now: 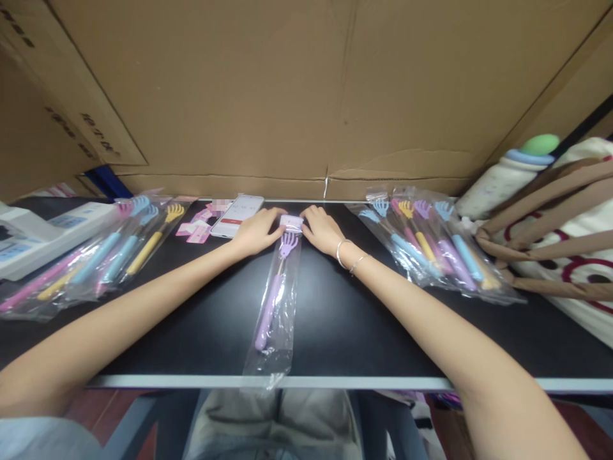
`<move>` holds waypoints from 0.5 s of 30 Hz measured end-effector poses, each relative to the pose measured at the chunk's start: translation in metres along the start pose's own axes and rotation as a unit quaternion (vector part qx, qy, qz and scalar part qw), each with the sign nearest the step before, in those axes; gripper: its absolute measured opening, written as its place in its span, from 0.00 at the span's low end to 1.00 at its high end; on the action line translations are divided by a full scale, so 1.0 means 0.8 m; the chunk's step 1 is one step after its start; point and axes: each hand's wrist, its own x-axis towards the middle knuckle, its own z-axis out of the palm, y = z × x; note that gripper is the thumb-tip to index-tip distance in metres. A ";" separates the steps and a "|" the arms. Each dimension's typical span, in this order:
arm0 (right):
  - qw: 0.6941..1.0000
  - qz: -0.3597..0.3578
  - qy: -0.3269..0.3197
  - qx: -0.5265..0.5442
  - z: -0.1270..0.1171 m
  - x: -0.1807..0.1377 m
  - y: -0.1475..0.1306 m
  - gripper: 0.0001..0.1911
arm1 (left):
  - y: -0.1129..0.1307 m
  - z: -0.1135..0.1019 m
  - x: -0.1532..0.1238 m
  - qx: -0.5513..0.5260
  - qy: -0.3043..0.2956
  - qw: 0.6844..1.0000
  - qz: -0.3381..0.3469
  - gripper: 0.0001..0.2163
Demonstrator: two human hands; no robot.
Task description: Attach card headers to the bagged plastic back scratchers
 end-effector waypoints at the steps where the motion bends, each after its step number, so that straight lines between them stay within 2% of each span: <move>1: 1.000 -0.001 0.000 -0.001 0.000 0.000 0.000 0.12 | 0.000 0.000 0.000 -0.001 -0.002 1.000 0.000 0.17; 15: 1.000 0.002 -0.011 -0.004 -0.002 0.000 -0.001 0.13 | 0.002 -0.002 0.000 -0.005 -0.003 1.000 0.000 0.17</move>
